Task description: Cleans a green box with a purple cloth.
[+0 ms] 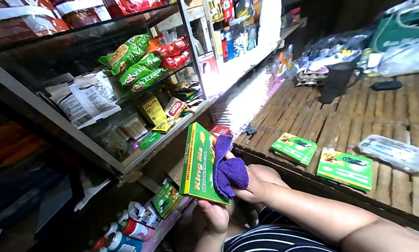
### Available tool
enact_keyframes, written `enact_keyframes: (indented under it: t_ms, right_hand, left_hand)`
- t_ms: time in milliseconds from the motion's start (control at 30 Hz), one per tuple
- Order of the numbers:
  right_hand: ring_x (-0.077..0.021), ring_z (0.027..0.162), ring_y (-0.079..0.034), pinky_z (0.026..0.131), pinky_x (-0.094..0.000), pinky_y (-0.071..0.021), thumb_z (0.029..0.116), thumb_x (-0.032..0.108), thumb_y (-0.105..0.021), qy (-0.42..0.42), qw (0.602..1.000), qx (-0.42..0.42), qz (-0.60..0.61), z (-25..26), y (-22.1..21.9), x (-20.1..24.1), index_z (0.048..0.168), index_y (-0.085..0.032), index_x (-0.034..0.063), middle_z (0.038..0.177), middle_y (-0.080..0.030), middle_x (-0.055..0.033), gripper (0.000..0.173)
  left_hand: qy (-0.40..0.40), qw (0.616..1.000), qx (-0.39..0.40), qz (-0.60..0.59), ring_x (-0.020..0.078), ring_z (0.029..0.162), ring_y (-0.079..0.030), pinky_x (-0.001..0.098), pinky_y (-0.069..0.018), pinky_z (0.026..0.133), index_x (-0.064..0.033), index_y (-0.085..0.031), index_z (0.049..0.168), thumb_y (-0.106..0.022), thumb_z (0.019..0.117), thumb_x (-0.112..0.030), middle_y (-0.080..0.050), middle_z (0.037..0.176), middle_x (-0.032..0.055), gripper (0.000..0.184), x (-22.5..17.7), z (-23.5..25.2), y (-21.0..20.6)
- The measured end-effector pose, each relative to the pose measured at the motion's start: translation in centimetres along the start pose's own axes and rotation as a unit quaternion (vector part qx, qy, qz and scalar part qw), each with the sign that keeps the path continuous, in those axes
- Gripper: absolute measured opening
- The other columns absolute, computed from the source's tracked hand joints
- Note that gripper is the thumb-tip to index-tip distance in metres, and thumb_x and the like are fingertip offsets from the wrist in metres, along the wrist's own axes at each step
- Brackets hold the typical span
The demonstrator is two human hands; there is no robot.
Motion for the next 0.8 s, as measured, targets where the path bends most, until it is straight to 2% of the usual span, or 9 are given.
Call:
enact_keyframes:
  t_ms: [33,100,200,267,400,500,633,733,800]
  right_hand:
    - [-0.0265,0.148,-0.039,0.125,-0.0426,-0.0293,0.1024,0.040,-0.054,0.001,1.000,-0.001,0.003,-0.2,-0.4,0.2,0.141,-0.052,-0.0035,0.152,-0.047,-0.0248,0.058]
    - [-0.0229,0.142,-0.047,0.121,-0.0400,-0.0350,0.1018,0.041,-0.054,0.011,1.000,-0.019,0.003,-0.9,-1.1,0.7,0.136,-0.055,-0.0016,0.144,-0.055,-0.0219,0.054]
    - [-0.0213,0.127,-0.057,0.114,-0.0407,-0.0432,0.0989,0.038,-0.059,0.066,0.996,-0.040,0.040,-1.5,-1.9,1.0,0.127,-0.058,0.0024,0.127,-0.064,-0.0172,0.045]
    - [-0.0212,0.117,-0.061,0.108,-0.0389,-0.0466,0.0983,0.035,-0.060,0.118,0.991,-0.045,0.040,-1.6,-2.0,1.3,0.119,-0.059,0.0056,0.115,-0.065,-0.0142,0.036]
    - [-0.0198,0.109,-0.062,0.103,-0.0348,-0.0482,0.0983,0.030,-0.063,0.158,0.985,-0.054,0.041,-1.2,-1.8,1.7,0.113,-0.060,0.0068,0.110,-0.065,-0.0124,0.028]
    - [-0.0188,0.113,-0.060,0.105,-0.0357,-0.0467,0.0978,0.029,-0.063,0.161,0.985,-0.067,0.017,-0.8,-1.4,1.8,0.112,-0.061,0.0103,0.111,-0.064,-0.0094,0.023]
    - [-0.0212,0.133,-0.051,0.119,-0.0416,-0.0347,0.1002,0.030,-0.060,0.162,0.984,-0.074,-0.007,-0.8,-1.5,1.9,0.109,-0.063,0.0141,0.120,-0.066,-0.0051,0.019]
    - [-0.0299,0.129,-0.057,0.116,-0.0498,-0.0402,0.0994,0.028,-0.061,0.163,0.984,-0.047,0.044,-0.9,-1.9,1.5,0.110,-0.066,0.0077,0.120,-0.068,-0.0150,0.023]
    - [-0.0314,0.130,-0.057,0.115,-0.0524,-0.0414,0.1010,0.031,-0.057,0.157,0.986,-0.036,0.042,-1.0,-2.1,1.7,0.112,-0.065,0.0073,0.125,-0.066,-0.0173,0.027]
  left_hand:
    - [0.000,1.000,-0.011,0.010,0.0012,0.113,-0.064,0.0269,-0.0547,0.097,-0.0312,-0.060,0.130,-0.049,0.0857,-0.077,-0.071,0.117,-0.0118,0.065,0.0,0.1,0.1]
    - [0.008,0.999,-0.024,0.021,0.0011,0.111,-0.066,0.0268,-0.0560,0.095,-0.0301,-0.060,0.128,-0.049,0.0841,-0.079,-0.072,0.114,-0.0118,0.067,-0.2,0.3,0.3]
    - [0.000,1.000,0.012,-0.013,-0.0014,0.113,-0.064,0.0245,-0.0541,0.097,-0.0325,-0.063,0.127,-0.048,0.0893,-0.074,-0.072,0.116,-0.0136,0.058,-1.0,0.8,0.0]
    - [-0.013,0.998,0.013,-0.054,-0.0019,0.113,-0.064,0.0233,-0.0530,0.098,-0.0321,-0.066,0.123,-0.051,0.0910,-0.068,-0.072,0.115,-0.0139,0.050,-1.7,1.4,-0.3]
    - [-0.004,0.996,-0.003,-0.089,-0.0003,0.111,-0.065,0.0238,-0.0539,0.097,-0.0292,-0.066,0.121,-0.054,0.0914,-0.065,-0.073,0.113,-0.0118,0.048,-1.9,1.7,-0.5]
    - [0.015,0.995,0.005,-0.100,-0.0003,0.109,-0.066,0.0237,-0.0549,0.095,-0.0289,-0.068,0.118,-0.056,0.0906,-0.065,-0.074,0.111,-0.0113,0.047,-1.5,1.5,-0.6]
    - [0.049,0.990,0.006,-0.129,0.0019,0.108,-0.067,0.0258,-0.0556,0.094,-0.0280,-0.068,0.118,-0.057,0.0878,-0.069,-0.074,0.110,-0.0097,0.052,-1.0,1.4,-0.3]
    - [0.023,0.990,0.018,-0.140,0.0019,0.112,-0.066,0.0255,-0.0542,0.096,-0.0249,-0.065,0.124,-0.056,0.0915,-0.066,-0.072,0.114,-0.0080,0.053,-0.3,1.4,0.4]
    - [0.004,0.994,0.008,-0.110,0.0045,0.114,-0.064,0.0269,-0.0533,0.097,-0.0144,-0.054,0.127,-0.049,0.0964,-0.065,-0.068,0.115,-0.0040,0.059,0.0,1.2,1.1]
Point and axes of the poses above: each hand's wrist, its own z-axis towards the middle knuckle, its own y-axis out of the back of the hand, x = y × z, the point moved 4 cm from there along z, towards the middle knuckle
